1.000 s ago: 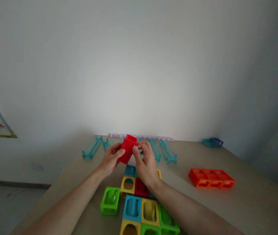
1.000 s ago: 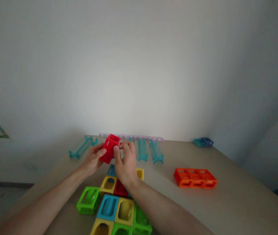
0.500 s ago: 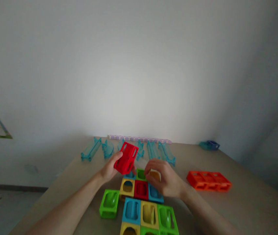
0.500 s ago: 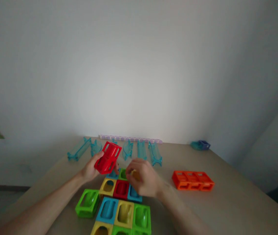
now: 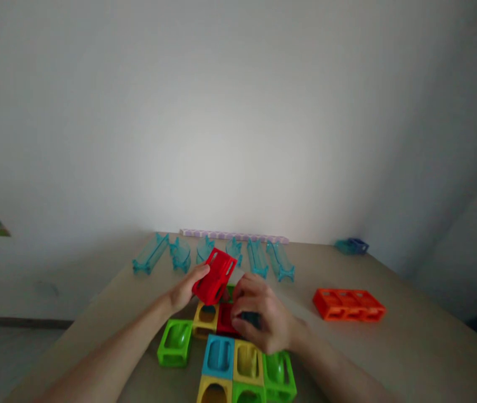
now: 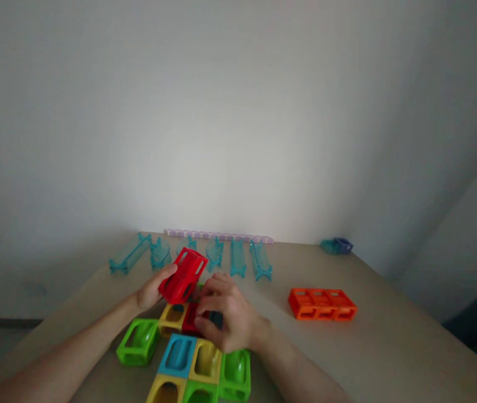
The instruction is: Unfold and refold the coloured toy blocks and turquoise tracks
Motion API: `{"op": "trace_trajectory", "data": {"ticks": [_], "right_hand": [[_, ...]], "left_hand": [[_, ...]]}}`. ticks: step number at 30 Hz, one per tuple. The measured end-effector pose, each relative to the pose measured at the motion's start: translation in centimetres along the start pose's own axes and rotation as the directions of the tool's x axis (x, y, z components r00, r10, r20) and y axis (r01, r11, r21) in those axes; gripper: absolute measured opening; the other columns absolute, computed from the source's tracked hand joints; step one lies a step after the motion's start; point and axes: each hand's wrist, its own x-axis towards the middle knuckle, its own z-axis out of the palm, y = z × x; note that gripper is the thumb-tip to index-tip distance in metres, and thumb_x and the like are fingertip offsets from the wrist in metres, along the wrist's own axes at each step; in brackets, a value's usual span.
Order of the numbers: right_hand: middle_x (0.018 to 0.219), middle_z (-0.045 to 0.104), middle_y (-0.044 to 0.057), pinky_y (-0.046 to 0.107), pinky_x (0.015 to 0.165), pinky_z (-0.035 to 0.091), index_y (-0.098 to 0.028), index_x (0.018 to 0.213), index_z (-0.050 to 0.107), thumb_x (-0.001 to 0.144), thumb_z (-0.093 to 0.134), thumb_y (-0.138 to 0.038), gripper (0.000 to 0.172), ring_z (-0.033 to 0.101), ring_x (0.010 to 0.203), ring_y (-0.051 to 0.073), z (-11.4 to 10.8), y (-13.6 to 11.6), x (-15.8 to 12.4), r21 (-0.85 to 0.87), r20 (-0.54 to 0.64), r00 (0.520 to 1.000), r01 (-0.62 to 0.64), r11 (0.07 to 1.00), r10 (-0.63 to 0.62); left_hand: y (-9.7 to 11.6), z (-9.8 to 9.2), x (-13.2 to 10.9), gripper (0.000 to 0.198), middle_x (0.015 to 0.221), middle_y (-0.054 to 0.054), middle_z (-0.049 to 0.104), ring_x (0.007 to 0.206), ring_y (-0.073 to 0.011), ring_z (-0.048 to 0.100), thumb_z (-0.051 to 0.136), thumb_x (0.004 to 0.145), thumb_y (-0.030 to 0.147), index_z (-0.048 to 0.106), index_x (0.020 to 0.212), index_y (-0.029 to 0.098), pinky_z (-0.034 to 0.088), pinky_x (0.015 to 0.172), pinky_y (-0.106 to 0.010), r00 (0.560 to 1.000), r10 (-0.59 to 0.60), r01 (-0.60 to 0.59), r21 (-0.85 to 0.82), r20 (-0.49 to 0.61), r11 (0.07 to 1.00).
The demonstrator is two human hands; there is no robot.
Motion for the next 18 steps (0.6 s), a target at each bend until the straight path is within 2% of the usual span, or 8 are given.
{"op": "trace_trajectory", "data": {"ticks": [4,7,10,13,15,18], "right_hand": [[0.091,0.056,0.006,0.038,0.081,0.039,-0.019,0.083,0.069,0.072,0.067,-0.026,0.013,0.051,0.088,0.021,-0.8,-1.3,-0.1,0.061,0.128,0.989,0.069,0.996,-0.076],[0.093,0.055,0.007,0.037,0.080,0.039,-0.018,0.070,0.066,0.072,0.067,-0.025,0.007,0.050,0.089,0.020,-0.6,-1.5,-0.1,0.048,0.115,0.992,0.053,0.997,-0.059],[0.091,0.055,0.006,0.036,0.081,0.038,-0.016,0.058,0.058,0.076,0.064,-0.023,0.020,0.051,0.088,0.019,-0.3,-1.2,0.0,0.020,0.081,0.996,0.036,0.999,-0.037],[0.093,0.055,0.006,0.036,0.083,0.039,-0.018,0.077,0.065,0.082,0.062,-0.025,0.008,0.050,0.090,0.019,-0.1,-0.9,0.0,-0.028,0.052,0.995,-0.080,0.996,0.082],[0.099,0.055,0.007,0.036,0.084,0.039,-0.020,0.097,0.065,0.083,0.063,-0.028,0.016,0.049,0.095,0.021,-0.1,-0.8,0.1,-0.077,0.058,0.980,-0.187,0.979,0.191],[0.103,0.054,0.007,0.036,0.086,0.039,-0.023,0.100,0.065,0.083,0.065,-0.034,0.021,0.048,0.098,0.022,0.2,-0.9,0.2,-0.132,0.084,0.957,-0.267,0.955,0.279]], "left_hand": [[0.2,-0.7,0.1,0.037,0.082,-0.006,0.073,0.066,-0.0168,0.066,0.063,0.078,0.045,0.067,0.100,0.015,0.051,0.060,-0.024,0.998,0.052,-0.052,-0.001,0.024,0.999],[0.4,-1.1,0.1,0.037,0.080,-0.007,0.072,0.063,-0.0180,0.066,0.062,0.079,0.044,0.066,0.101,0.015,0.051,0.056,-0.025,0.996,0.075,-0.077,0.028,0.054,0.997],[0.6,-1.3,0.2,0.041,0.076,-0.009,0.072,0.062,-0.0206,0.067,0.057,0.081,0.045,0.065,0.106,0.013,0.051,0.054,-0.027,0.992,0.072,-0.078,0.059,0.102,0.995],[0.5,-1.4,0.3,0.043,0.076,-0.011,0.072,0.063,-0.0227,0.068,0.053,0.084,0.046,0.063,0.108,0.012,0.051,0.054,-0.029,0.990,0.065,-0.075,0.080,0.122,0.994],[0.4,-1.5,0.4,0.042,0.076,-0.011,0.072,0.063,-0.0228,0.067,0.051,0.084,0.045,0.062,0.108,0.012,0.051,0.055,-0.029,0.991,0.063,-0.074,0.089,0.119,0.993],[0.2,-1.6,0.5,0.039,0.079,-0.012,0.072,0.066,-0.0228,0.067,0.049,0.086,0.044,0.063,0.104,0.012,0.051,0.058,-0.030,0.992,0.055,-0.068,0.110,0.110,0.992]]}}
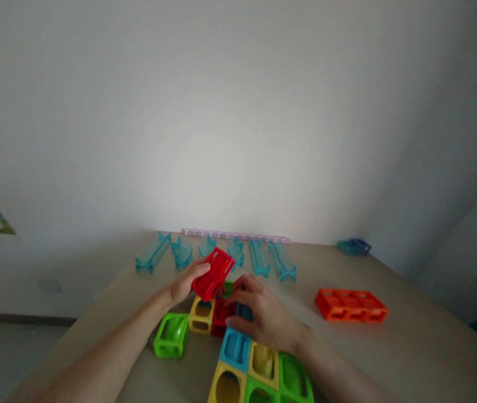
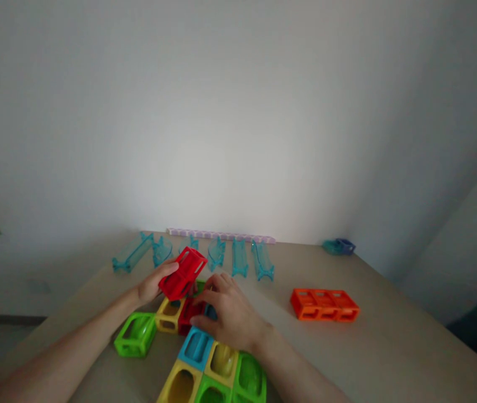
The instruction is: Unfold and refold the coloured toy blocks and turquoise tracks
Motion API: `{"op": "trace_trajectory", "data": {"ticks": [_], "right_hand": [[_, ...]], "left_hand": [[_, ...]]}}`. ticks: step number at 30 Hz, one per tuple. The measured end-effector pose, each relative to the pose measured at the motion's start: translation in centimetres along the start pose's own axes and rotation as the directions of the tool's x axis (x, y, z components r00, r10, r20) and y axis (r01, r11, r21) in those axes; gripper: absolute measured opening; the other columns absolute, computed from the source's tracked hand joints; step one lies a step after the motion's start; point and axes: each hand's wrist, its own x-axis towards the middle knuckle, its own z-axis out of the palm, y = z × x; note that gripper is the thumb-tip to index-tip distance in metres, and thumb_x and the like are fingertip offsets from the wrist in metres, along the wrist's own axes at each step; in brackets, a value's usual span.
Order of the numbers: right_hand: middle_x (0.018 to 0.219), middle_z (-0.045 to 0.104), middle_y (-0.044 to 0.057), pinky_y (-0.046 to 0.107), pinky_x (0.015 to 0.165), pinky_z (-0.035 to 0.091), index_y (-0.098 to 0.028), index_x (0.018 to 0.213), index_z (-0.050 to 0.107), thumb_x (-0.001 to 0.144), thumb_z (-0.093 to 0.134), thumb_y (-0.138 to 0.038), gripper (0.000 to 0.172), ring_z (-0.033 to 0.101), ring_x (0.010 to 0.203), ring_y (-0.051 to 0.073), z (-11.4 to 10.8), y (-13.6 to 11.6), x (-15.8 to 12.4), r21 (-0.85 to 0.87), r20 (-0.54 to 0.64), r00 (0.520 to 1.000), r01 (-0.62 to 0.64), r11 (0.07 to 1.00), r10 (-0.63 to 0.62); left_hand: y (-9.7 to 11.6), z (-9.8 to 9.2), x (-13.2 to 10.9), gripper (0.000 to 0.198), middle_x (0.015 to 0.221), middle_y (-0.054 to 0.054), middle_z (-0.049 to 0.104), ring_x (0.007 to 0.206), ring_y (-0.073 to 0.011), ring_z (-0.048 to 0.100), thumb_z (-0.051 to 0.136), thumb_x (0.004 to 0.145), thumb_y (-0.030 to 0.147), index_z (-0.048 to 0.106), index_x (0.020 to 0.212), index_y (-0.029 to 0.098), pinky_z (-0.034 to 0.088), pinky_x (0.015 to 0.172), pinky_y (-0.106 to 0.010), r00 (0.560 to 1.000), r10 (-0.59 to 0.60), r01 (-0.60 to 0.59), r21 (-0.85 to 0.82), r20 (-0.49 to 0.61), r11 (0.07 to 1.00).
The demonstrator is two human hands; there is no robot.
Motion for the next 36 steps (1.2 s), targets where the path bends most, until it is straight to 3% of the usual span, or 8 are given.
{"op": "trace_trajectory", "data": {"ticks": [7,16,22,26,30,32,34,36], "right_hand": [[0.107,0.051,0.008,0.042,0.088,0.039,-0.021,0.097,0.060,0.057,0.082,-0.049,0.054,0.046,0.100,0.027,1.5,-1.4,0.6,-0.142,-0.018,0.998,-0.063,0.988,0.061],[0.093,0.058,0.004,0.029,0.079,0.042,-0.018,0.079,0.060,0.075,0.069,-0.015,0.011,0.050,0.092,0.020,1.8,0.6,0.7,-0.174,-0.065,0.995,0.058,0.983,-0.070],[0.082,0.060,0.004,0.029,0.078,0.041,-0.017,0.076,0.060,0.075,0.065,-0.010,0.009,0.052,0.085,0.018,1.6,0.9,0.9,-0.124,-0.123,0.990,0.060,0.990,-0.075],[0.081,0.060,0.004,0.029,0.077,0.040,-0.017,0.073,0.060,0.069,0.066,-0.006,0.013,0.053,0.085,0.018,1.7,0.8,0.9,-0.127,-0.145,0.989,0.022,0.992,-0.040],[0.085,0.058,0.004,0.027,0.072,0.040,-0.018,0.074,0.059,0.066,0.064,-0.006,0.014,0.053,0.080,0.017,2.1,0.9,0.9,-0.136,-0.139,0.989,-0.063,0.989,0.043],[0.084,0.058,0.003,0.026,0.069,0.040,-0.018,0.074,0.059,0.066,0.063,-0.007,0.014,0.053,0.077,0.016,2.3,0.9,0.8,-0.138,-0.131,0.988,-0.096,0.986,0.078],[0.083,0.058,0.003,0.026,0.067,0.040,-0.018,0.074,0.059,0.066,0.064,-0.009,0.013,0.053,0.076,0.016,2.4,0.8,0.8,-0.146,-0.117,0.989,-0.102,0.984,0.085],[0.082,0.059,0.003,0.025,0.067,0.040,-0.018,0.075,0.061,0.067,0.065,-0.010,0.013,0.054,0.076,0.017,2.5,0.8,0.8,-0.152,-0.103,0.992,-0.087,0.985,0.072]], "left_hand": [[-0.2,0.2,0.1,0.036,0.095,-0.007,0.071,0.083,-0.0200,0.065,0.058,0.082,0.038,0.065,0.109,0.015,0.049,0.072,-0.027,0.985,0.058,-0.052,0.046,-0.162,0.998],[-0.3,0.2,0.3,0.042,0.081,-0.007,0.071,0.067,-0.0185,0.065,0.056,0.083,0.040,0.062,0.114,0.013,0.050,0.062,-0.027,0.992,0.045,-0.041,0.038,-0.118,0.998],[-0.8,0.3,0.3,0.033,0.081,-0.008,0.072,0.065,-0.0190,0.067,0.059,0.081,0.037,0.063,0.105,0.015,0.051,0.060,-0.027,0.987,0.035,-0.039,-0.023,-0.158,0.999],[0.7,0.4,0.2,0.039,0.078,-0.010,0.072,0.065,-0.0231,0.067,0.057,0.079,0.043,0.065,0.102,0.013,0.050,0.057,-0.030,0.996,0.002,-0.008,-0.067,-0.094,0.998],[2.6,0.0,-0.3,0.055,0.067,-0.014,0.068,0.063,-0.0260,0.066,0.042,0.082,0.056,0.069,0.077,0.009,0.050,0.063,-0.037,0.998,0.069,-0.069,-0.215,-0.008,0.974],[3.2,-0.3,-0.7,0.060,0.061,-0.014,0.067,0.058,-0.0277,0.065,0.038,0.080,0.061,0.068,0.074,0.009,0.049,0.063,-0.041,0.989,0.002,0.040,-0.280,0.147,0.959],[3.5,-0.3,-1.2,0.060,0.061,-0.016,0.067,0.058,-0.0291,0.065,0.041,0.077,0.061,0.068,0.075,0.008,0.050,0.065,-0.042,0.928,-0.145,0.235,-0.238,0.343,0.942],[3.6,0.0,-1.7,0.050,0.068,-0.016,0.070,0.059,-0.0280,0.066,0.047,0.077,0.051,0.068,0.089,0.007,0.050,0.064,-0.041,0.874,-0.252,0.352,-0.183,0.415,0.918]]}}
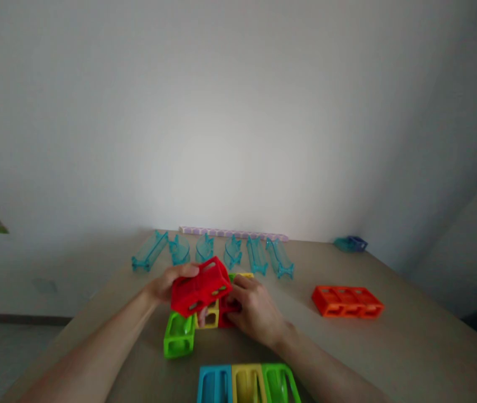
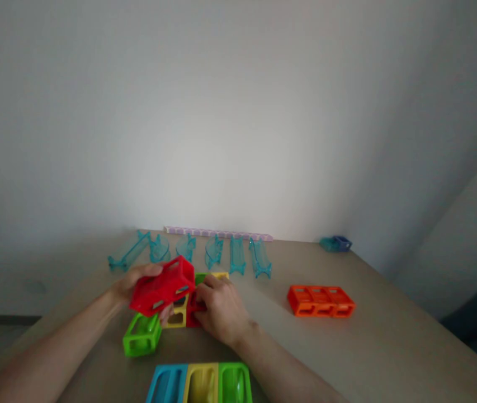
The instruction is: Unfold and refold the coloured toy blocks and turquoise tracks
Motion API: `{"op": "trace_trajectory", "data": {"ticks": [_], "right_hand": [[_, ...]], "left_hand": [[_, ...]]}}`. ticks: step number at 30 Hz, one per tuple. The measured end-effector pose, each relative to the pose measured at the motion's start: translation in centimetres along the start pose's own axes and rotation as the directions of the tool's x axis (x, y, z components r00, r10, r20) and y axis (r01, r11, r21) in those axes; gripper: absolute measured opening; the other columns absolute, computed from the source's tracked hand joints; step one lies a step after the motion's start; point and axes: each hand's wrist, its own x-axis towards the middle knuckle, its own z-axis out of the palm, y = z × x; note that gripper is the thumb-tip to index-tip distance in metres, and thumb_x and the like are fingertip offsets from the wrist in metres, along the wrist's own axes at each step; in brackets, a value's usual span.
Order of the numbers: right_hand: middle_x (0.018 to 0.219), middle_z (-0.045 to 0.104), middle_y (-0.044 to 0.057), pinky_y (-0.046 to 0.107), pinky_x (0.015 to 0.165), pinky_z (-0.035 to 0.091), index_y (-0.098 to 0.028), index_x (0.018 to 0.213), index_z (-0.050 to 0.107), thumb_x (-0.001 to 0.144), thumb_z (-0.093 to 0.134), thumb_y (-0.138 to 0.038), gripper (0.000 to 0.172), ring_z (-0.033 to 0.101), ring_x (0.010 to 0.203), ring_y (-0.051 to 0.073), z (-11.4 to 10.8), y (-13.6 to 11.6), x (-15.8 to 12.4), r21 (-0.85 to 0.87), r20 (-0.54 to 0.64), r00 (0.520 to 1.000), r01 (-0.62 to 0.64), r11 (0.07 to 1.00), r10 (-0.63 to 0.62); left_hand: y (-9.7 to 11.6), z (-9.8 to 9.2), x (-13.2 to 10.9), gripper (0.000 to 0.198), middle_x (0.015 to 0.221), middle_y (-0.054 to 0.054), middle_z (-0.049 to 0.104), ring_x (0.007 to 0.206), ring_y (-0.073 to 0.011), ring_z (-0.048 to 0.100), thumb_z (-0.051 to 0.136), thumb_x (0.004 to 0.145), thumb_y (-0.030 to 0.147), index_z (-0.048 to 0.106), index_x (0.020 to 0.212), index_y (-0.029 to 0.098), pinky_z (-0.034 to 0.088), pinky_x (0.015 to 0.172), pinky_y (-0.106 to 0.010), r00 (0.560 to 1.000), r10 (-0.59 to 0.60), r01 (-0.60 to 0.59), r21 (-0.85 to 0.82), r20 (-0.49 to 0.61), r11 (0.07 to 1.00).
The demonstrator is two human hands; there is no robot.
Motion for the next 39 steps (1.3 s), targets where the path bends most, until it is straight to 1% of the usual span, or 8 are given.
{"op": "trace_trajectory", "data": {"ticks": [6,13,16,20,25,30,35,39], "right_hand": [[0.077,0.058,0.001,0.022,0.063,0.038,-0.017,0.069,0.060,0.068,0.063,-0.005,0.013,0.052,0.070,0.013,0.2,0.1,0.1,0.111,-0.065,0.998,0.011,0.994,-0.004],[0.063,0.055,-0.001,0.021,0.056,0.035,-0.017,0.061,0.057,0.068,0.056,-0.006,0.013,0.048,0.059,0.011,-0.1,0.6,-0.1,0.345,-0.218,0.955,-0.116,0.931,0.200],[0.058,0.057,-0.001,0.021,0.051,0.037,-0.016,0.066,0.060,0.072,0.054,-0.013,0.009,0.050,0.055,0.012,0.0,1.2,0.0,0.597,-0.200,0.900,-0.201,0.777,0.386],[0.062,0.062,0.001,0.023,0.052,0.042,-0.015,0.072,0.061,0.075,0.059,-0.024,0.010,0.057,0.056,0.014,0.1,1.7,0.2,0.844,-0.139,0.863,-0.153,0.513,0.486],[0.062,0.064,0.001,0.022,0.045,0.041,-0.015,0.076,0.063,0.076,0.064,-0.032,0.017,0.058,0.052,0.014,0.2,1.3,0.2,0.912,-0.162,0.835,-0.076,0.403,0.526],[0.076,0.068,0.002,0.023,0.050,0.047,-0.018,0.087,0.065,0.078,0.065,-0.033,0.017,0.060,0.057,0.014,0.0,1.9,0.4,0.882,-0.314,0.786,0.034,0.470,0.532],[0.110,0.065,0.007,0.039,0.092,0.046,-0.023,0.106,0.068,0.091,0.051,-0.032,0.025,0.059,0.103,0.022,-1.0,1.9,0.1,0.721,-0.410,0.871,0.127,0.681,0.272],[0.117,0.062,0.008,0.042,0.099,0.040,-0.025,0.114,0.065,0.094,0.045,-0.032,0.029,0.054,0.113,0.023,-1.3,1.4,-0.2,0.683,-0.386,0.909,0.168,0.710,0.156]], "left_hand": [[-0.1,1.0,0.2,0.036,0.082,-0.010,0.073,0.057,-0.0237,0.067,0.054,0.076,0.030,0.062,0.107,0.014,0.051,0.055,-0.033,0.998,0.027,-0.026,0.008,-0.048,1.000],[0.0,0.8,0.2,0.033,0.087,-0.010,0.073,0.062,-0.0247,0.068,0.057,0.076,0.029,0.063,0.106,0.015,0.052,0.052,-0.033,0.999,0.025,-0.026,-0.026,-0.043,0.999],[0.0,0.8,0.3,0.037,0.086,-0.011,0.073,0.059,-0.0240,0.068,0.058,0.074,0.030,0.062,0.108,0.015,0.052,0.053,-0.034,0.999,0.023,-0.025,-0.040,-0.028,0.999],[0.1,0.9,0.3,0.040,0.085,-0.011,0.073,0.059,-0.0238,0.067,0.058,0.072,0.032,0.062,0.108,0.014,0.051,0.054,-0.034,0.999,0.019,-0.020,-0.024,-0.030,1.000],[-0.1,0.5,0.3,0.042,0.080,-0.013,0.073,0.060,-0.0264,0.067,0.058,0.071,0.037,0.063,0.104,0.011,0.051,0.056,-0.037,0.998,0.055,-0.055,-0.021,-0.023,0.998],[-0.3,0.0,0.5,0.039,0.082,-0.015,0.073,0.067,-0.0288,0.069,0.059,0.072,0.034,0.064,0.103,0.011,0.052,0.064,-0.039,0.995,0.082,-0.082,0.013,-0.064,0.997],[-0.3,0.2,0.5,0.034,0.086,-0.015,0.073,0.066,-0.0277,0.069,0.060,0.073,0.031,0.068,0.101,0.012,0.052,0.059,-0.037,0.992,0.074,-0.070,0.046,-0.101,0.996],[-0.1,0.5,0.5,0.031,0.078,-0.015,0.072,0.064,-0.0273,0.069,0.062,0.072,0.030,0.070,0.096,0.011,0.054,0.055,-0.037,0.993,0.039,-0.027,0.105,-0.108,0.994]]}}
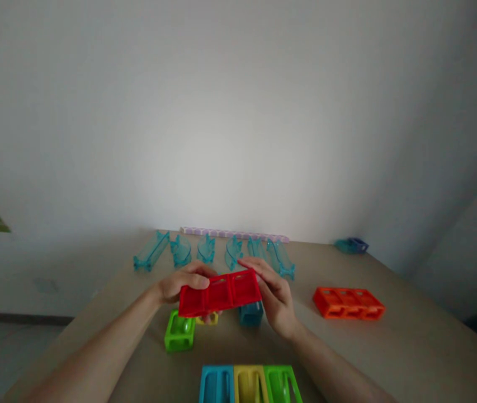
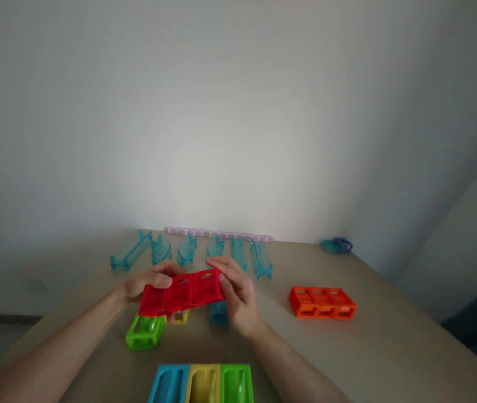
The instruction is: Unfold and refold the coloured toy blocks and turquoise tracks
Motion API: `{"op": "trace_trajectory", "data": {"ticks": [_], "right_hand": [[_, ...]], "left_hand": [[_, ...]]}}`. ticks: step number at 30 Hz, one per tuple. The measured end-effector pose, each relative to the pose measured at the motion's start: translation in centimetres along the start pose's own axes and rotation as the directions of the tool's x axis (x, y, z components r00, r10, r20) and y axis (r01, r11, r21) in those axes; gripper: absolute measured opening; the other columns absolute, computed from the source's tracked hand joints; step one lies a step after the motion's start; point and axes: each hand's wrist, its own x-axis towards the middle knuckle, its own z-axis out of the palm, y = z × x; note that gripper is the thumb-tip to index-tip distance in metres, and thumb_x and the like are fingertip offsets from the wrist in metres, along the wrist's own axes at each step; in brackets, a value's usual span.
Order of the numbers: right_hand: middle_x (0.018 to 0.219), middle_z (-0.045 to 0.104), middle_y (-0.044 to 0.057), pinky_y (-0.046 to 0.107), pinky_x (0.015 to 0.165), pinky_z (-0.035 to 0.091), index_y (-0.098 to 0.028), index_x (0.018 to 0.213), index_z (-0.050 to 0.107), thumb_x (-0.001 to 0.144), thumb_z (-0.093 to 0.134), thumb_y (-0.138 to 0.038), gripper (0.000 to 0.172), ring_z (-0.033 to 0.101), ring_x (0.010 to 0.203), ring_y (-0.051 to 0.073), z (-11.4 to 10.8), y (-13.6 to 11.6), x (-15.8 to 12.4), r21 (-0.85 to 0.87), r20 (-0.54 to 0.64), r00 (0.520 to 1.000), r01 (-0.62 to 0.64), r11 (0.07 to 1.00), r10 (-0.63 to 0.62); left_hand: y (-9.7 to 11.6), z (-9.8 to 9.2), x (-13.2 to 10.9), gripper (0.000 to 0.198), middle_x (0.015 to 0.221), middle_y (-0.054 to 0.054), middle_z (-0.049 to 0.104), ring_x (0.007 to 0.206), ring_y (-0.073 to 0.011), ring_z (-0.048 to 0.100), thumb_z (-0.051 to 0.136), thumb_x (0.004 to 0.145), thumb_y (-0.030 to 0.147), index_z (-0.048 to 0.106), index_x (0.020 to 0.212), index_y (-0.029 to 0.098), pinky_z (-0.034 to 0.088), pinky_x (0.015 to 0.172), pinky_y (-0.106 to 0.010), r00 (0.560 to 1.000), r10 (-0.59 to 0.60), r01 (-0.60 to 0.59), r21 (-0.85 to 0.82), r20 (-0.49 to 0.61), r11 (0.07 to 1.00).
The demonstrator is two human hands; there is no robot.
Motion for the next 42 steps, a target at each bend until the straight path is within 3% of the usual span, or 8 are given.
{"op": "trace_trajectory", "data": {"ticks": [6,9,15,22,28,32,37,42], "right_hand": [[0.103,0.064,0.008,0.033,0.084,0.047,-0.021,0.104,0.067,0.095,0.041,-0.044,0.036,0.060,0.096,0.021,0.3,0.4,-0.2,0.012,-0.139,0.981,-0.133,0.991,0.133],[0.112,0.060,0.010,0.036,0.089,0.046,-0.021,0.116,0.059,0.084,0.053,-0.057,0.048,0.058,0.102,0.025,0.3,0.1,-0.6,0.128,-0.014,0.997,-0.073,0.989,0.076],[0.101,0.061,0.006,0.031,0.078,0.050,-0.021,0.105,0.053,0.065,0.081,-0.030,0.050,0.060,0.088,0.019,0.9,-0.9,-1.1,0.135,0.084,0.988,-0.142,0.981,0.132],[0.091,0.061,0.002,0.027,0.069,0.050,-0.021,0.103,0.054,0.061,0.083,-0.038,0.053,0.059,0.077,0.016,1.2,-0.5,-1.2,0.147,0.020,0.992,-0.124,0.981,0.123],[0.105,0.059,0.007,0.035,0.079,0.049,-0.023,0.115,0.048,0.067,0.078,-0.028,0.056,0.059,0.090,0.021,0.1,-0.9,-0.7,-0.172,0.130,0.988,0.105,0.980,-0.083],[0.105,0.059,0.008,0.039,0.086,0.046,-0.022,0.118,0.052,0.070,0.072,-0.022,0.052,0.056,0.097,0.024,-0.9,-1.7,0.1,-0.348,0.240,0.944,0.302,0.888,-0.227],[0.101,0.059,0.008,0.034,0.077,0.049,-0.020,0.112,0.055,0.071,0.074,-0.027,0.046,0.058,0.090,0.022,-2.7,-2.6,0.7,-0.426,0.091,0.977,0.213,0.880,-0.192],[0.104,0.059,0.010,0.033,0.076,0.051,-0.020,0.110,0.057,0.073,0.073,-0.035,0.042,0.060,0.091,0.024,-7.0,-4.8,-1.1,-0.560,-0.011,0.997,0.061,0.826,-0.081]], "left_hand": [[0.2,0.3,0.4,0.031,0.076,-0.016,0.072,0.065,-0.0276,0.069,0.061,0.074,0.031,0.071,0.094,0.009,0.055,0.055,-0.036,1.000,0.006,-0.006,-0.028,0.000,1.000],[0.0,0.1,0.4,0.030,0.076,-0.016,0.073,0.063,-0.0272,0.069,0.062,0.073,0.031,0.071,0.092,0.008,0.055,0.053,-0.035,1.000,-0.001,0.001,-0.041,-0.011,0.999],[-0.4,-0.4,0.0,0.025,0.080,-0.015,0.074,0.064,-0.0267,0.070,0.062,0.074,0.025,0.071,0.093,0.011,0.056,0.052,-0.035,0.998,-0.055,0.054,-0.042,-0.022,0.998],[0.1,0.1,0.2,0.026,0.078,-0.015,0.074,0.058,-0.0239,0.068,0.063,0.075,0.032,0.071,0.084,0.009,0.055,0.051,-0.033,0.998,-0.054,0.053,0.044,0.015,0.998],[0.1,0.2,0.3,0.034,0.074,-0.015,0.073,0.057,-0.0240,0.068,0.065,0.074,0.039,0.071,0.085,0.008,0.054,0.051,-0.032,0.997,-0.051,0.047,0.077,0.050,0.996],[-0.5,-0.7,0.4,0.050,0.076,-0.015,0.073,0.062,-0.0262,0.068,0.056,0.079,0.055,0.070,0.091,0.009,0.052,0.050,-0.033,0.998,0.043,-0.037,-0.101,0.053,0.994],[-1.5,-2.5,1.1,0.050,0.052,-0.005,0.063,0.034,-0.0128,0.051,0.048,0.084,0.054,0.068,0.085,0.009,0.036,0.034,-0.021,0.963,0.235,-0.258,-0.202,-0.129,0.945],[-1.5,-3.1,1.4,0.038,0.034,0.005,0.038,0.028,-0.0039,0.025,0.058,0.080,0.044,0.065,0.068,0.009,0.020,0.034,-0.018,0.829,0.408,-0.467,-0.071,-0.382,0.882]]}}
